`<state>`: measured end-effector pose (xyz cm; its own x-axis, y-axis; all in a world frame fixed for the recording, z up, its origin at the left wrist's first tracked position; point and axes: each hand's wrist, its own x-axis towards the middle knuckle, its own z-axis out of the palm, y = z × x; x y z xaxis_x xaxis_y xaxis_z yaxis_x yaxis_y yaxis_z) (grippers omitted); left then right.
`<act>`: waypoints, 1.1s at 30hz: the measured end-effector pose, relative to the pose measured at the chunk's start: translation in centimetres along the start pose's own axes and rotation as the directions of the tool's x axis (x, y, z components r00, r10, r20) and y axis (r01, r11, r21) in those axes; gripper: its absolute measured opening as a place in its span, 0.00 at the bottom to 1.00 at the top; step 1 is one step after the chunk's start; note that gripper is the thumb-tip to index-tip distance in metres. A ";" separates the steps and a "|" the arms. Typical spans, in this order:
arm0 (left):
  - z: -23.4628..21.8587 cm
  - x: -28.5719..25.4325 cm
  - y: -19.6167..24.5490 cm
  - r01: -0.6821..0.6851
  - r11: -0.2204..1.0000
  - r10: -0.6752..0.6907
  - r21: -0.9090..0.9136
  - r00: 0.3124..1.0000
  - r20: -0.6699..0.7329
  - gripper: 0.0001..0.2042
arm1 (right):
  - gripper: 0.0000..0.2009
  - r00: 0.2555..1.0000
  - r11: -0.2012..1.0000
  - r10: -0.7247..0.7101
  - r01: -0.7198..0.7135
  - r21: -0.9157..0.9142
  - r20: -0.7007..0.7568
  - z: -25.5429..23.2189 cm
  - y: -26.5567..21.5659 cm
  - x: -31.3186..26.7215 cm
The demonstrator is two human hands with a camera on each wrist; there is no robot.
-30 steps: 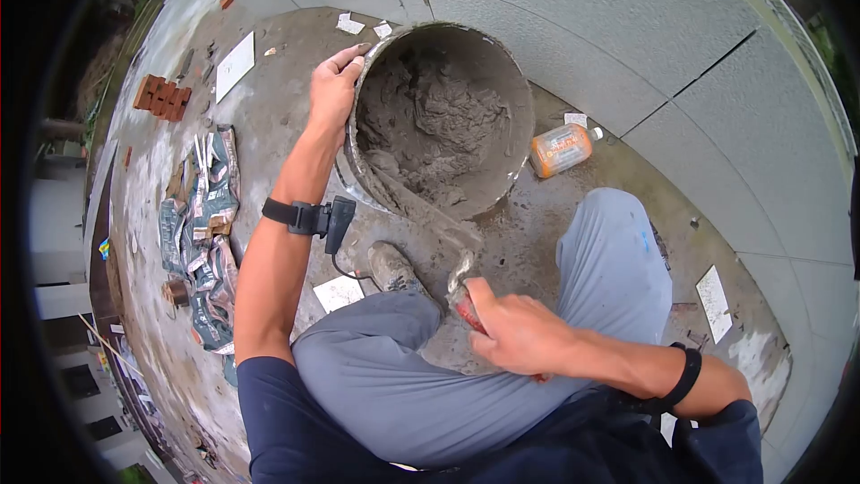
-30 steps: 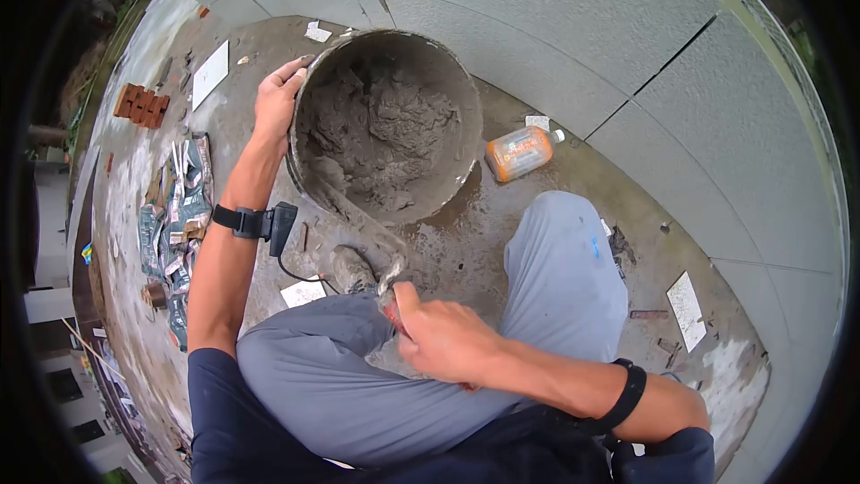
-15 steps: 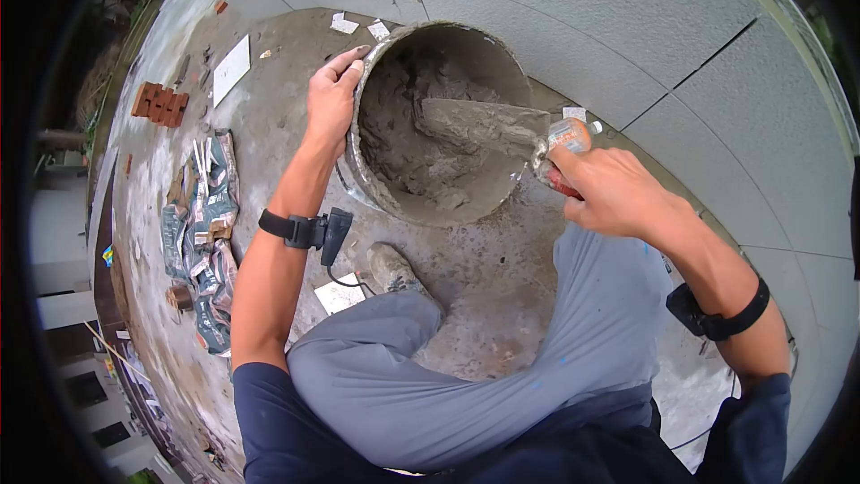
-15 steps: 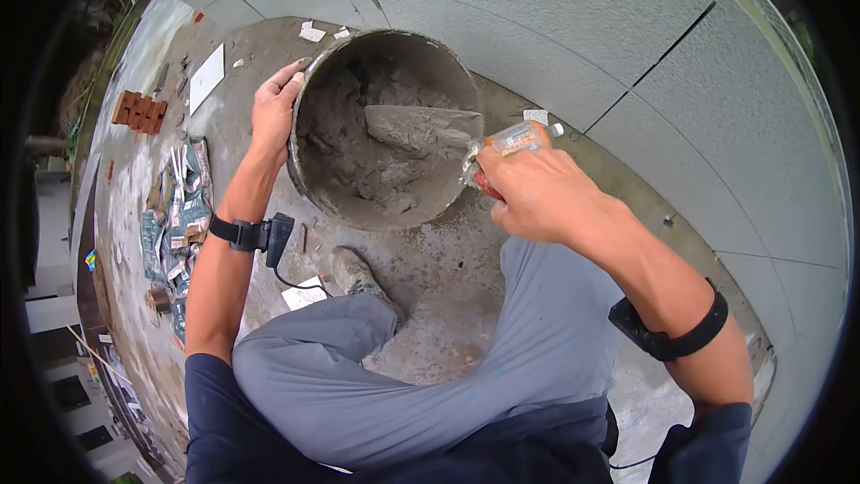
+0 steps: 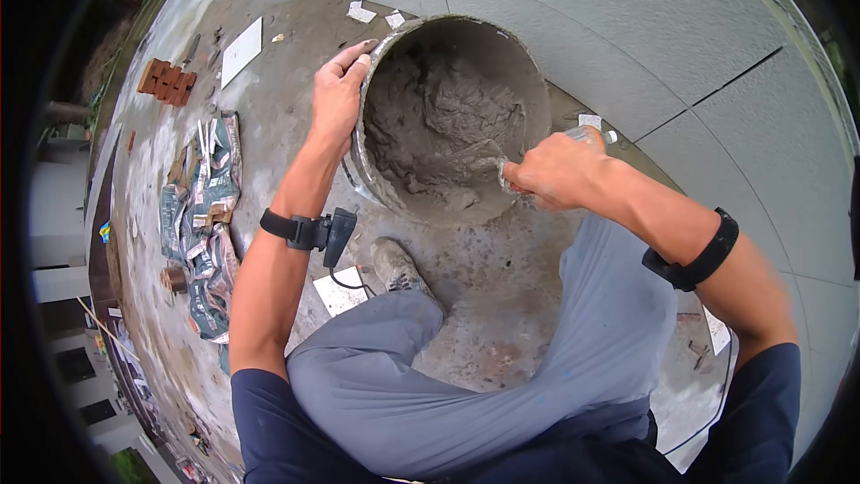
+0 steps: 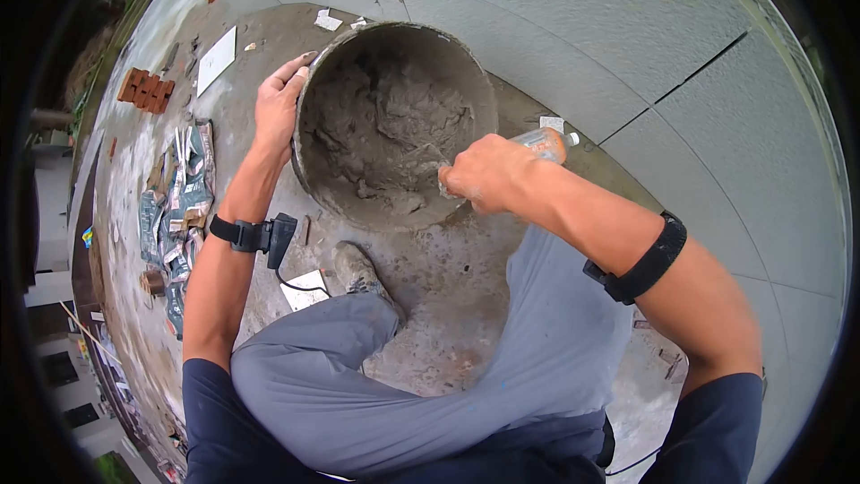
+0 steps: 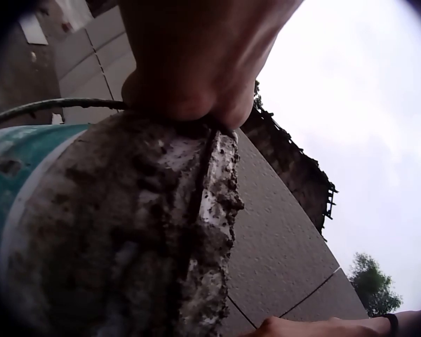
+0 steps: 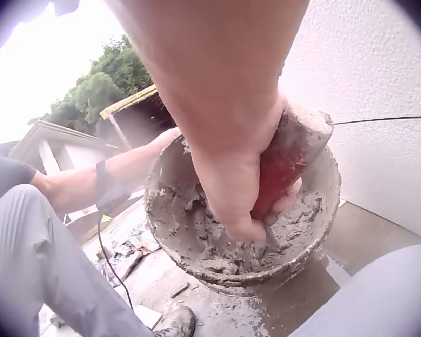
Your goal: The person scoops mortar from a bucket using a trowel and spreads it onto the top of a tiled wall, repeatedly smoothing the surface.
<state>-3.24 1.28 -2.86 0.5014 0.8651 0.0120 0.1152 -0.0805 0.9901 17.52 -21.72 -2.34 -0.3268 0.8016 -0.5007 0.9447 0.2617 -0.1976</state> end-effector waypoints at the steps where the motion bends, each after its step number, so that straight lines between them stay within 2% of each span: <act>1: 0.0 -0.1 -0.2 -0.010 1.000 0.010 -0.006 1.000 -0.004 0.15 | 0.15 0.999 1.000 -0.026 0.025 -0.016 -0.024 0.1 0.6 -0.1; 3: 0.0 -0.2 0.0 0.003 1.000 -0.003 -0.006 1.000 -0.012 0.16 | 0.16 0.997 0.998 -0.050 0.048 -0.042 -0.053 0.2 1.3 -0.3; 6: 0.0 -0.1 0.3 0.010 1.000 -0.010 0.003 1.000 -0.013 0.16 | 0.16 0.996 0.998 -0.049 0.051 0.033 -0.071 0.8 1.4 0.3; 9: 0.1 -0.2 0.2 0.005 1.000 -0.005 0.022 1.000 -0.008 0.17 | 0.14 0.982 0.991 -0.105 0.117 0.069 -0.157 0.6 0.9 0.9; 12: 0.4 -0.2 0.2 0.002 1.000 -0.002 0.006 1.000 -0.009 0.16 | 0.12 0.988 0.981 -0.089 0.108 0.160 -0.123 -0.9 0.7 -0.4; 14: 0.6 -0.2 0.3 -0.002 1.000 0.001 -0.028 1.000 -0.019 0.16 | 0.12 0.998 0.964 -0.028 0.043 0.262 -0.062 -2.0 0.9 -2.5; 15: 0.6 -0.2 0.6 0.001 1.000 -0.002 -0.013 1.000 -0.016 0.16 | 0.12 0.998 0.965 -0.032 0.047 0.257 -0.061 -1.9 1.2 -3.1; 17: 0.3 0.0 0.8 0.001 1.000 -0.001 0.006 1.000 -0.019 0.16 | 0.12 0.987 0.962 -0.034 0.076 0.264 -0.160 -1.3 1.7 -4.6; 18: 0.0 0.2 0.5 0.012 1.000 -0.012 -0.018 1.000 0.000 0.16 | 0.12 0.986 0.963 -0.039 0.081 0.259 -0.162 -1.2 1.8 -6.1; 20: -0.3 0.6 0.4 0.019 0.999 -0.019 -0.047 1.000 0.015 0.16 | 0.13 0.957 0.960 -0.047 0.123 0.251 -0.285 -1.7 1.2 -10.6; 21: -0.4 0.7 0.4 0.031 0.998 -0.030 -0.052 0.999 0.017 0.16 | 0.13 0.958 0.962 -0.052 0.124 0.243 -0.284 -2.0 0.9 -12.3; 23: -0.9 0.9 0.1 0.042 0.997 -0.041 -0.064 0.999 0.013 0.15 | 0.15 0.962 0.991 -0.087 0.109 0.072 -0.260 -2.2 -0.1 -14.9; 24: -1.2 1.2 -0.4 0.039 0.996 -0.037 -0.081 0.999 0.018 0.15 | 0.15 0.963 0.992 -0.089 0.109 0.064 -0.256 -1.7 -0.7 -15.5; 26: -1.4 1.5 -0.7 0.027 0.994 -0.025 -0.108 0.999 0.021 0.15 | 0.16 0.973 0.997 -0.039 0.023 -0.074 -0.227 -1.0 -1.5 -16.4; 28: -1.3 1.3 -0.4 0.035 0.986 -0.025 -0.164 0.998 0.061 0.16 | 0.14 0.975 0.997 -0.008 -0.010 -0.079 -0.220 -1.4 -1.2 -16.2; 30: -0.9 0.6 0.6 0.027 0.987 -0.020 -0.159 0.999 0.044 0.17 | 0.14 0.899 0.963 0.170 -0.238 -0.124 -0.404 -1.8 -0.3 -15.3; 32: -0.6 0.2 1.0 0.024 0.988 -0.020 -0.151 0.999 0.028 0.18 | 0.16 0.888 0.947 0.198 -0.282 -0.151 -0.415 -2.8 0.9 -13.7; 33: -0.5 0.2 0.8 -0.007 0.996 0.010 -0.087 0.999 0.032 0.20 | 0.17 0.896 0.902 0.247 -0.351 -0.250 -0.368 -3.0 1.8 -12.6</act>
<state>-3.43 1.65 -1.94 0.5294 0.8482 0.0172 0.0365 -0.0430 0.9984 23.46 -29.75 6.14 -0.0491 0.9810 -0.1879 0.9741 0.0886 0.2080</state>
